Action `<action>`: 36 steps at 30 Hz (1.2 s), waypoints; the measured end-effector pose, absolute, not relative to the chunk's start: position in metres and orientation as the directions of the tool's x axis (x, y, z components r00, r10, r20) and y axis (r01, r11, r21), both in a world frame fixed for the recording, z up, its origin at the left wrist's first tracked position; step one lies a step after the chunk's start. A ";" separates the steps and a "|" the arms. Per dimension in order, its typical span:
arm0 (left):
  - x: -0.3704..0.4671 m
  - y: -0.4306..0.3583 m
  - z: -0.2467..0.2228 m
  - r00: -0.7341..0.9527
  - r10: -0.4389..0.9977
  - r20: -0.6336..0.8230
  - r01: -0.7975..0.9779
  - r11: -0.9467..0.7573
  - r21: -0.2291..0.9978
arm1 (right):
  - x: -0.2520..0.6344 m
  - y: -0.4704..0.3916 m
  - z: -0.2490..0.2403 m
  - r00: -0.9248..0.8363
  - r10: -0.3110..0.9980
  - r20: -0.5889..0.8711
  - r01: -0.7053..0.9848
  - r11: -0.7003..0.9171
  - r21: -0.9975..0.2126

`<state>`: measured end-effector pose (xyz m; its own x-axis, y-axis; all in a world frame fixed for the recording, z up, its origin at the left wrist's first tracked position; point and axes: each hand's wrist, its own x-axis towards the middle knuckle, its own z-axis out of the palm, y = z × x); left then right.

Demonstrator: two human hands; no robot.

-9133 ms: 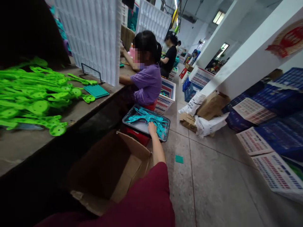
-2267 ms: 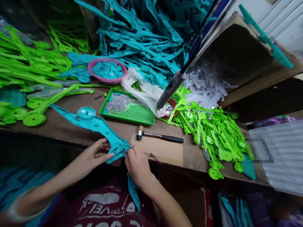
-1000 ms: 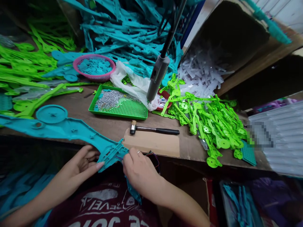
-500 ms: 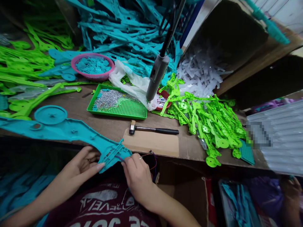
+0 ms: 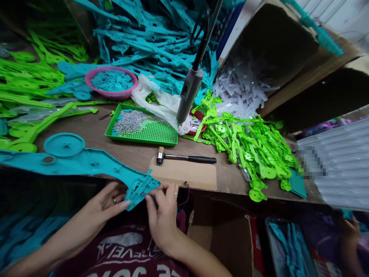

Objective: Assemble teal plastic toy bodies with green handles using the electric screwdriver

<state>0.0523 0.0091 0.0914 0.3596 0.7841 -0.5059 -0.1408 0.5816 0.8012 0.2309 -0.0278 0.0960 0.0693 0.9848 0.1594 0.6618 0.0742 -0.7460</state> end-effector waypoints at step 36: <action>0.060 0.039 0.077 0.228 0.950 -0.211 0.064 0.201 0.977 | 0.231 0.071 0.125 -0.387 0.915 0.119 0.637 0.358 -0.683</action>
<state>0.0603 0.0393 0.0767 0.2283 0.9505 -0.2109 0.0644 0.2014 0.9774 0.2309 0.0708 0.1252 -0.3866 0.9145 0.1189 0.6368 0.3580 -0.6829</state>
